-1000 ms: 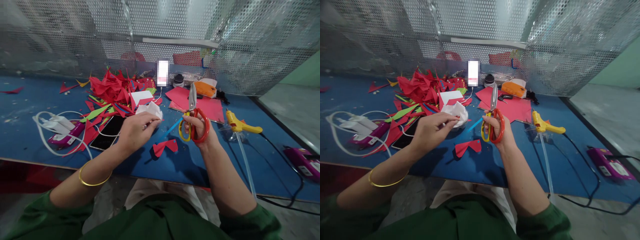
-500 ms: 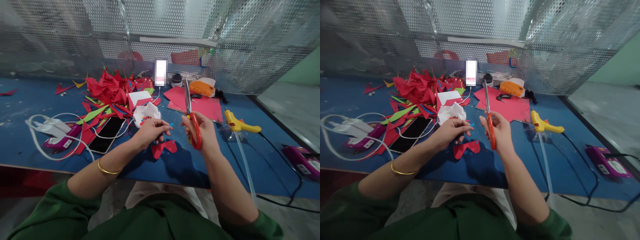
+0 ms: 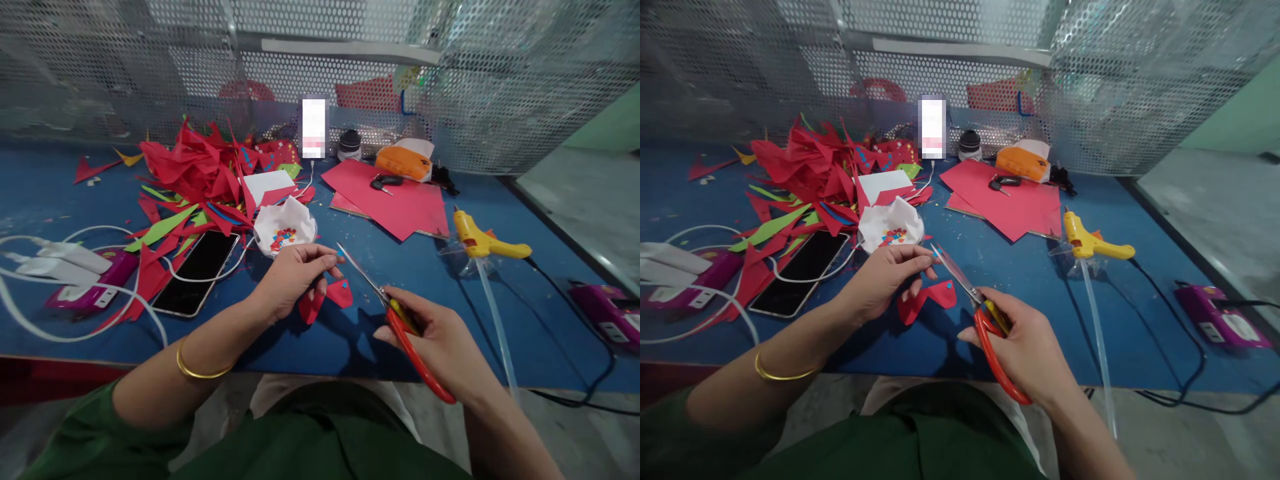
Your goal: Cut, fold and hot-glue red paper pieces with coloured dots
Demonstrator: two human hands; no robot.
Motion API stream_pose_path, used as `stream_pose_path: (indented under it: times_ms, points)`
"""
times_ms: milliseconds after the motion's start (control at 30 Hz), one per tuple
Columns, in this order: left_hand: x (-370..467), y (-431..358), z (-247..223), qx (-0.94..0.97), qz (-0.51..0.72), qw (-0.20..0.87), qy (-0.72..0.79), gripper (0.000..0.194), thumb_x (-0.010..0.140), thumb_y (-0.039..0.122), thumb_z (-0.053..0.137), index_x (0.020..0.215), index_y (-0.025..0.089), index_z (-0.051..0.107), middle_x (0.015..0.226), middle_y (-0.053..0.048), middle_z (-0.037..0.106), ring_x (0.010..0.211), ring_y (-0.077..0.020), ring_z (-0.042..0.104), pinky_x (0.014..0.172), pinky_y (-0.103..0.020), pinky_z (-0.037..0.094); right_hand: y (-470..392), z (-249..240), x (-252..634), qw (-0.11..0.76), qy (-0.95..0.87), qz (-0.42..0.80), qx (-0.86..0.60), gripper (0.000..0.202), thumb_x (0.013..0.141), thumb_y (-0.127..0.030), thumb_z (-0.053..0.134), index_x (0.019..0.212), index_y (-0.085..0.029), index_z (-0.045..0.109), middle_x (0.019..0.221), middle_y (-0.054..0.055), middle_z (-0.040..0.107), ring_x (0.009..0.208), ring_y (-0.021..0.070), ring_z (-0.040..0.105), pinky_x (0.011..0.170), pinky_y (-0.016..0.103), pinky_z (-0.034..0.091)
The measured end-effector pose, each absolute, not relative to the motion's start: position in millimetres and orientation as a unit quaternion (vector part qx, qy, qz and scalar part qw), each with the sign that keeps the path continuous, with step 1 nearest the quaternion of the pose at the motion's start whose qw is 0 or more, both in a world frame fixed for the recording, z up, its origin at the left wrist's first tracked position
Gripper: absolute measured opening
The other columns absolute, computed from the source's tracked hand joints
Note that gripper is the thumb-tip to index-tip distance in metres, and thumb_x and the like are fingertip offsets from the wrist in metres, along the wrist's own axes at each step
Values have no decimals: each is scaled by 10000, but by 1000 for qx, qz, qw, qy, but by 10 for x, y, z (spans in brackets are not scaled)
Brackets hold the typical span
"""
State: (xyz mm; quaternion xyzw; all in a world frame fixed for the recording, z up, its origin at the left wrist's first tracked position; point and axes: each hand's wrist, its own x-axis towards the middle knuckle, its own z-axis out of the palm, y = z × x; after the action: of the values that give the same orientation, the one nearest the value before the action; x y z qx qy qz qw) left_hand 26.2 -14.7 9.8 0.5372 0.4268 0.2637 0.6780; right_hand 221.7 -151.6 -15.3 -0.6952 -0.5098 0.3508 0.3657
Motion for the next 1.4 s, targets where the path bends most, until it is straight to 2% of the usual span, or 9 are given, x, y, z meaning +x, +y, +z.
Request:
stream_pose_path:
  times_ms: [233,400,600,833,1133,1400]
  points:
    - [254,-166,104,538,292,678,406,123,838,284,661,843,161,664,731,-5,702,378,-23,479,335,-153,325,-1514,-110,2190,327,-560,271,-711,568,716,-488,795,1239,-294,688,1015,32,724,860,225,654,777,342,523]
    - [244,-168,101,539,289,681,404,94,850,249,640,835,159,664,708,-6,697,371,-25,479,335,-153,329,-1518,-98,2169,323,-572,295,-694,526,771,-478,759,1260,-306,669,872,-7,679,742,171,600,691,290,500]
    - [239,-161,93,544,283,678,406,88,852,242,639,849,160,670,697,-5,696,363,-25,466,331,-153,327,-1504,-135,2166,341,-566,324,-677,509,770,-459,771,1247,-304,682,993,14,704,839,194,618,762,313,501]
    - [230,-137,103,556,263,675,407,116,839,273,669,859,161,687,710,1,693,378,-17,456,333,-139,296,-1486,-132,2172,350,-555,357,-665,434,770,-426,769,1178,-286,723,949,9,715,795,178,604,732,304,500]
    - [274,-111,79,555,255,680,404,122,835,267,667,809,148,673,663,3,677,355,-16,432,334,-142,275,-1493,-101,2170,349,-511,391,-681,502,724,-466,781,1182,-267,731,931,3,739,793,187,628,755,317,524]
    - [298,-83,42,552,243,683,413,119,848,237,644,764,154,657,640,11,647,347,-11,410,324,-153,248,-1455,-81,2173,320,-516,404,-684,478,748,-478,750,1160,-236,739,943,7,745,823,203,646,743,311,527]
